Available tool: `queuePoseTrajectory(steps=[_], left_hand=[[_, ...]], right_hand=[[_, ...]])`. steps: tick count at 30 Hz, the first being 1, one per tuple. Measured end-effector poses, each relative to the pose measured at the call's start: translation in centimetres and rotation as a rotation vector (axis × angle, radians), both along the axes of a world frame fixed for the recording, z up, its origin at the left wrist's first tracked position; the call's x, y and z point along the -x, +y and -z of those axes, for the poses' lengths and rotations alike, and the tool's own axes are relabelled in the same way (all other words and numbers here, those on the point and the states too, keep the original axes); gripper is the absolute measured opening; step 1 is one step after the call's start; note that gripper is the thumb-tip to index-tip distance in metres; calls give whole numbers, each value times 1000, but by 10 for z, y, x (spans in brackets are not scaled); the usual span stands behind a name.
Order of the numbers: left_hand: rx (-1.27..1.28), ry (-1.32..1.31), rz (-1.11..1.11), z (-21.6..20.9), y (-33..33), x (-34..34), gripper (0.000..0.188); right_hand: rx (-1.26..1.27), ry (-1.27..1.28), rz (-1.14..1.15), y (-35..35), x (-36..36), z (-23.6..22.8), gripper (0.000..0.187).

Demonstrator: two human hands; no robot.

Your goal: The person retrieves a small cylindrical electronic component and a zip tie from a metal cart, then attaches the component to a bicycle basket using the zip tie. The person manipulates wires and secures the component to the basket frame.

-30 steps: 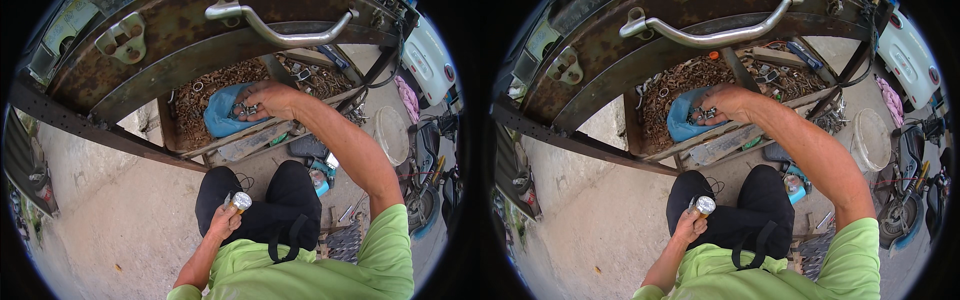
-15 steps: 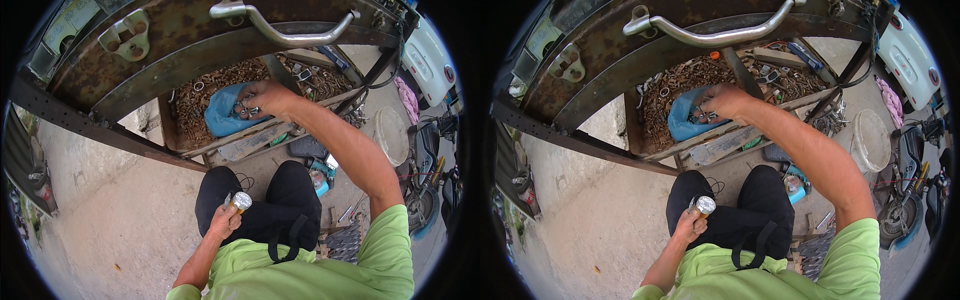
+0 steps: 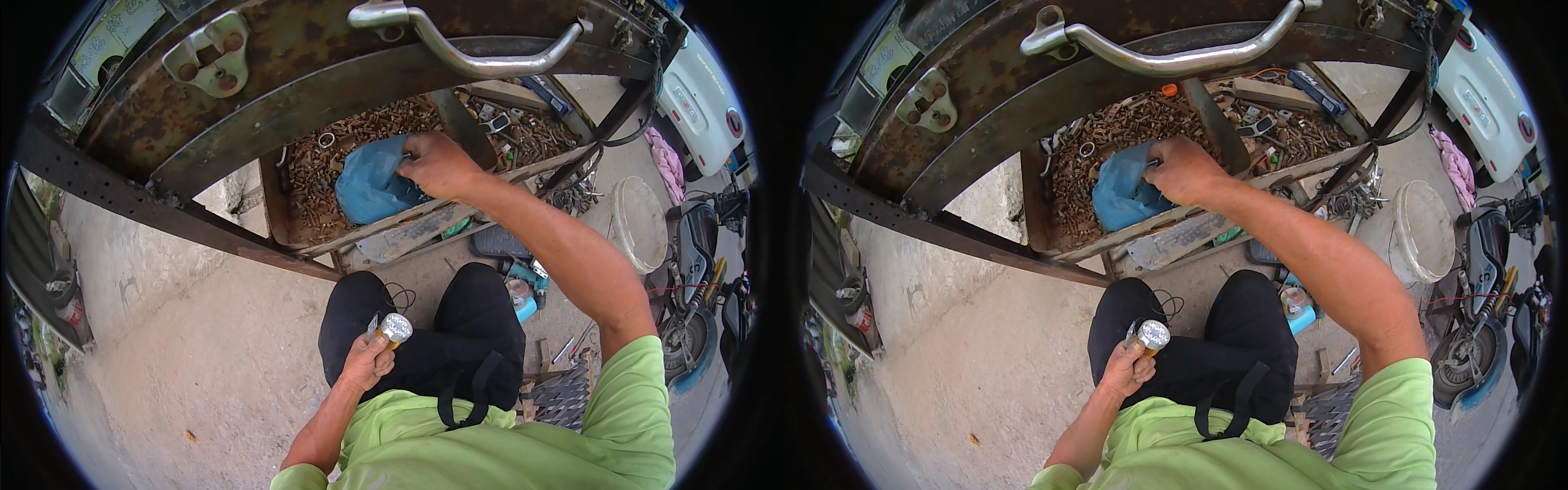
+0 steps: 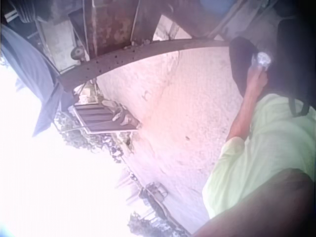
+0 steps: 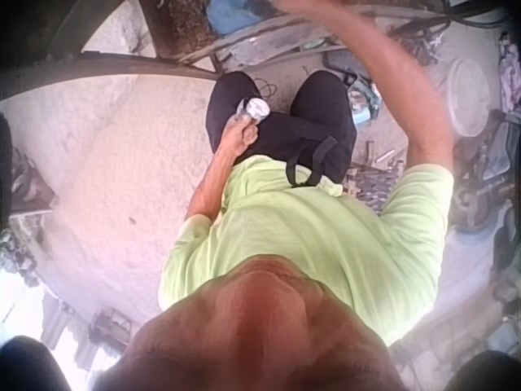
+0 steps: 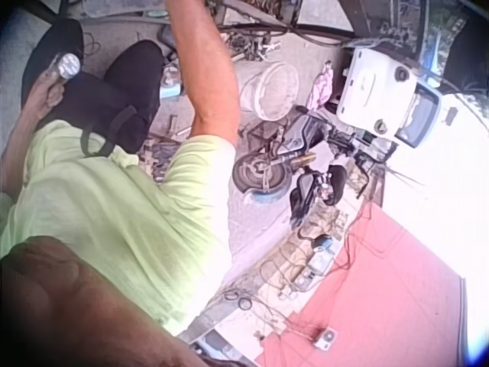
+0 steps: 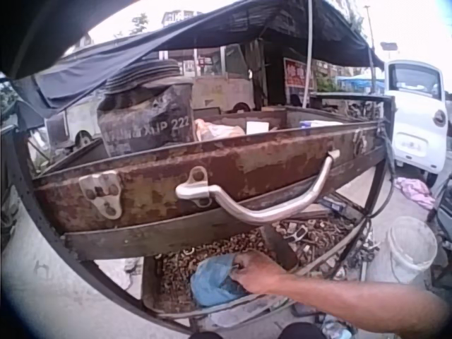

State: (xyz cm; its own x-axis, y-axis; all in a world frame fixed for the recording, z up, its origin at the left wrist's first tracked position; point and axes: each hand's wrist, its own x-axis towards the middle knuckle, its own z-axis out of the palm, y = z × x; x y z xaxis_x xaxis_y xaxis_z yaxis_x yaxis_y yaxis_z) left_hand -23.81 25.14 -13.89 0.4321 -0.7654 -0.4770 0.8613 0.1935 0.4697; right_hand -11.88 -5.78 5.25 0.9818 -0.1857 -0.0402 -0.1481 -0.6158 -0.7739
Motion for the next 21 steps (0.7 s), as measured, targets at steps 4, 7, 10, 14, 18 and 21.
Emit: queuePoseTrajectory(steps=[4,7,10,14,18,21], left_hand=[[6,0,-2,0,0,0,27],[2,7,-4,1,0,0,27],[-3,10,-2,2,-1,0,27],[-10,15,-11,2,-1,0,27],[-7,12,-11,2,-1,1,26],[-15,9,-9,-1,-3,1,25]], right_hand=[[151,-49,-11,0,3,0,29],[261,-96,-12,-1,4,6,27],[320,-119,-31,-4,5,8,25],[232,-125,-68,-5,7,3,23],[160,-173,-87,-5,12,-1,19],[21,-194,-146,-13,8,9,22]])
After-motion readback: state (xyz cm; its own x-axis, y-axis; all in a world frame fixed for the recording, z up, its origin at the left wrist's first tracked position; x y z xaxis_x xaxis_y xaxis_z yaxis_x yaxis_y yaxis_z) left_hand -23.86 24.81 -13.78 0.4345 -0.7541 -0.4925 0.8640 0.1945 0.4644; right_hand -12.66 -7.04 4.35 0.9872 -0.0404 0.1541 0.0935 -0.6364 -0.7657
